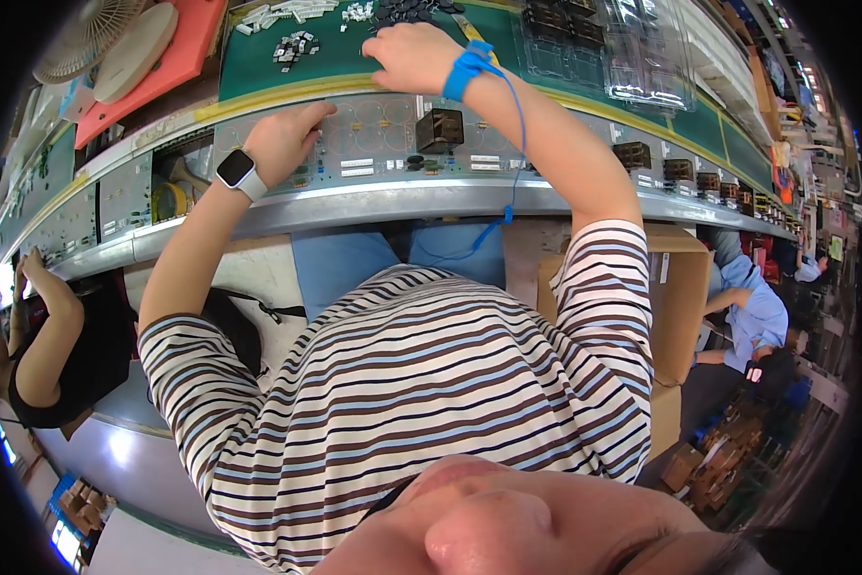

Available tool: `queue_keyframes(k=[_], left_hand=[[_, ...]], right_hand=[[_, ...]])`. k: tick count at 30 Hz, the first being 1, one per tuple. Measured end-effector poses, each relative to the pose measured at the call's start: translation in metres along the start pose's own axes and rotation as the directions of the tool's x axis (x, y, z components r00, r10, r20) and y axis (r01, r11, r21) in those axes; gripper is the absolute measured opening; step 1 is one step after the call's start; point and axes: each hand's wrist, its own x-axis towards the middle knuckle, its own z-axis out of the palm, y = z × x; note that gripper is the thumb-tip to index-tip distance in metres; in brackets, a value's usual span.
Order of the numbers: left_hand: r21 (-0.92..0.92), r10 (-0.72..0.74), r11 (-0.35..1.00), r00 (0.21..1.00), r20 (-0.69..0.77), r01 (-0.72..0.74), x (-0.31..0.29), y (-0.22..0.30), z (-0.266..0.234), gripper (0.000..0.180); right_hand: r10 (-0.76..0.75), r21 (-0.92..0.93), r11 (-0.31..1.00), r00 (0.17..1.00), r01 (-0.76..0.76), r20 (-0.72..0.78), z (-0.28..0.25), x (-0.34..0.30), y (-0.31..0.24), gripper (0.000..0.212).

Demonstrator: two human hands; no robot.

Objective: The person assembles electronic components by hand, inserting small parts into a circuit board or plastic casing on a conveyor belt while wearing an anti-static wrist strap.

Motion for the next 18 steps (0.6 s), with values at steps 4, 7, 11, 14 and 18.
queue_keyframes(k=[4,7,11,14,18], left_hand=[[0.065,0.024,0.998,1.0,0.008,-0.024,0.002,-0.001,-0.001,0.037],[0.102,0.035,0.994,0.998,0.048,-0.04,0.006,-0.001,-0.002,0.035],[0.151,0.044,0.987,0.994,0.096,-0.058,0.006,0.002,-0.001,0.032],[0.155,0.119,0.98,0.991,0.065,-0.128,0.012,0.003,-0.007,0.028],[0.07,0.087,0.995,0.978,-0.187,-0.075,0.05,-0.036,-0.011,0.01]], right_hand=[[0.074,-0.19,0.976,0.984,-0.104,-0.161,0.025,0.021,0.028,0.02],[0.202,-0.232,0.937,0.948,-0.26,-0.246,0.04,0.024,0.044,0.022],[0.166,-0.145,0.97,0.969,-0.193,-0.183,0.046,0.026,0.053,0.022],[0.161,-0.12,0.975,0.968,-0.186,-0.194,0.05,0.024,0.061,0.027],[0.206,0.02,0.979,0.971,-0.205,-0.124,0.041,0.024,0.059,0.027]])
